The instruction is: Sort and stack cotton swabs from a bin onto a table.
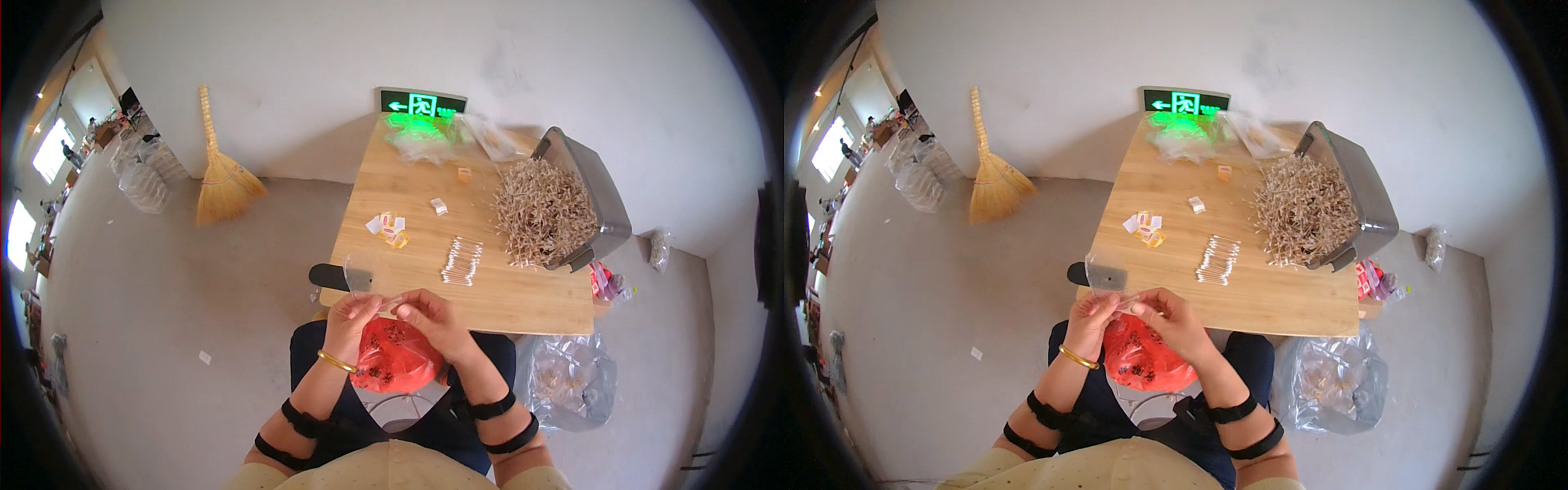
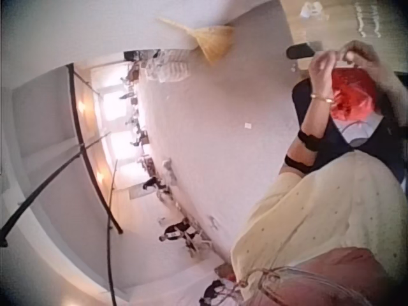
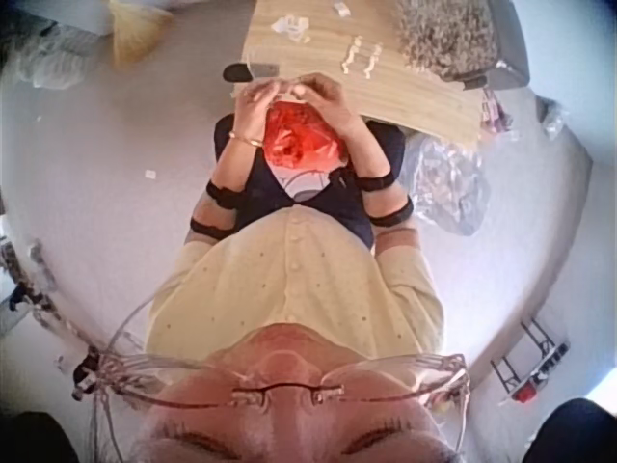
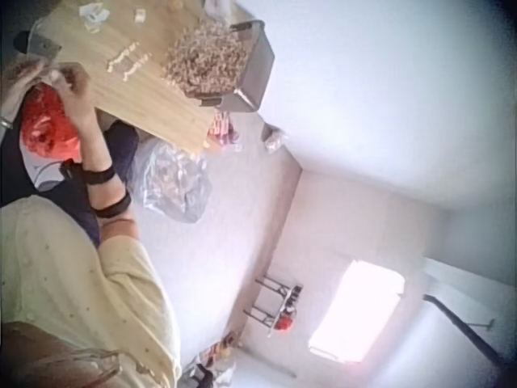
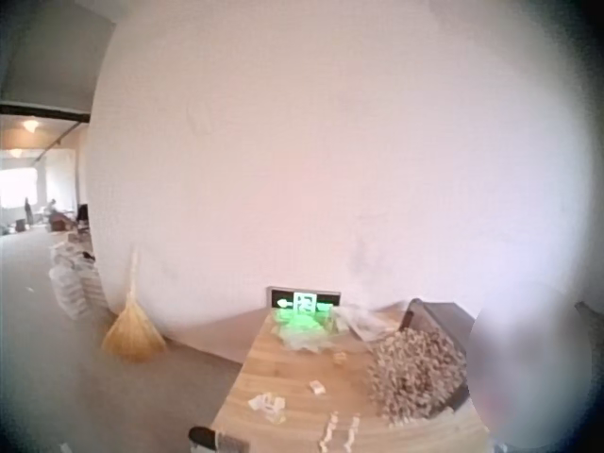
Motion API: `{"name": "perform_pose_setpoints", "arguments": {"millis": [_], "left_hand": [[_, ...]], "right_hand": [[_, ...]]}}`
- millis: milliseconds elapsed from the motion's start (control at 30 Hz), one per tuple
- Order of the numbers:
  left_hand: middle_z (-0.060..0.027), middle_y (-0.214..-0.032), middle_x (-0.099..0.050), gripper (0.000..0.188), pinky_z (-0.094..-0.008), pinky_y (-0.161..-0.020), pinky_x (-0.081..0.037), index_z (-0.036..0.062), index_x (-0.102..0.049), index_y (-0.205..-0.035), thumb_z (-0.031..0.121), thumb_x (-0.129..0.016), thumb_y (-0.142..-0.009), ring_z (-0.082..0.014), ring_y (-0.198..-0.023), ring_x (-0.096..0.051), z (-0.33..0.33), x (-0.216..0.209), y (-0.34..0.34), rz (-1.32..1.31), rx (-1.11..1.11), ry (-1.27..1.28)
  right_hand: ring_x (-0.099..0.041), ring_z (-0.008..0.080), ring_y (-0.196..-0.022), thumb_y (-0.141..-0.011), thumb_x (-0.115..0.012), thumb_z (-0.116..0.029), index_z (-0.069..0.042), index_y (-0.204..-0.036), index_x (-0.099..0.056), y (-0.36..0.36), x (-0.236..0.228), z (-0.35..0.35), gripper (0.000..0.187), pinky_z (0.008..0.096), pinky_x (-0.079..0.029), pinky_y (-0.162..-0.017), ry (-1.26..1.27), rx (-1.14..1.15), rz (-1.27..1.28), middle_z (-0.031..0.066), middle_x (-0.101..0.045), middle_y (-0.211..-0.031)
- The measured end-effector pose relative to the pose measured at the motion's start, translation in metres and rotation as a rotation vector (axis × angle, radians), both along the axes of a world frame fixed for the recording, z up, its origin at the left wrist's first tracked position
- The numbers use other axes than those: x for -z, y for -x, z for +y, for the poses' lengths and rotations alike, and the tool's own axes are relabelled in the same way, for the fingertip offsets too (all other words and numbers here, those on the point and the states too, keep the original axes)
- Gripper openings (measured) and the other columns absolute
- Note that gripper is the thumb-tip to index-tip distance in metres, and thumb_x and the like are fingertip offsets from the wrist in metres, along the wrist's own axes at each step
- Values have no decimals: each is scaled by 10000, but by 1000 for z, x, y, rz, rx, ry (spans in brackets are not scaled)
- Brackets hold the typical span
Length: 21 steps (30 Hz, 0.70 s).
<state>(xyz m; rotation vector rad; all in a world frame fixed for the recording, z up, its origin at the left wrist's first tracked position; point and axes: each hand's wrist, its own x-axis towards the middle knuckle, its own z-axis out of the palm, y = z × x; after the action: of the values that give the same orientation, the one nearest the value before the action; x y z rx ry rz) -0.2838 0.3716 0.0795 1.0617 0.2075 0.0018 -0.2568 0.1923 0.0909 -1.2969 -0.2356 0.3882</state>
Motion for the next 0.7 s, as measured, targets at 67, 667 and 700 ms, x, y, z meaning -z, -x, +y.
{"name": "perform_pose_setpoints", "arguments": {"millis": [67,667,700], "left_hand": [[-3,-881,-697,82,-244,-776,-493,72,-691,-916,125,-753,-913,-69,-831,-623,-4,4,3,-1,-12,66],[-42,-769,-692,203,-229,-591,-491,-19,-645,-891,150,-759,-898,-61,-676,-624,12,-50,43,-415,140,-936],[-42,-769,-692,203,-229,-591,-491,-19,-645,-891,150,-759,-898,-61,-676,-624,14,-52,43,-412,136,-941]], "right_hand": [[-600,90,-984,-998,-640,-121,14,-1186,-607,10,4,9,234,276,-497,-867,1,-5,-63,42,-664,-1032],[-535,37,-752,-963,-671,-83,-10,-882,-608,24,-12,11,126,228,-461,-661,49,-4,-291,-30,-599,-794],[-535,37,-752,-963,-671,-83,-10,-882,-608,25,-18,10,126,228,-461,-661,45,-8,-291,-30,-599,-794]]}}
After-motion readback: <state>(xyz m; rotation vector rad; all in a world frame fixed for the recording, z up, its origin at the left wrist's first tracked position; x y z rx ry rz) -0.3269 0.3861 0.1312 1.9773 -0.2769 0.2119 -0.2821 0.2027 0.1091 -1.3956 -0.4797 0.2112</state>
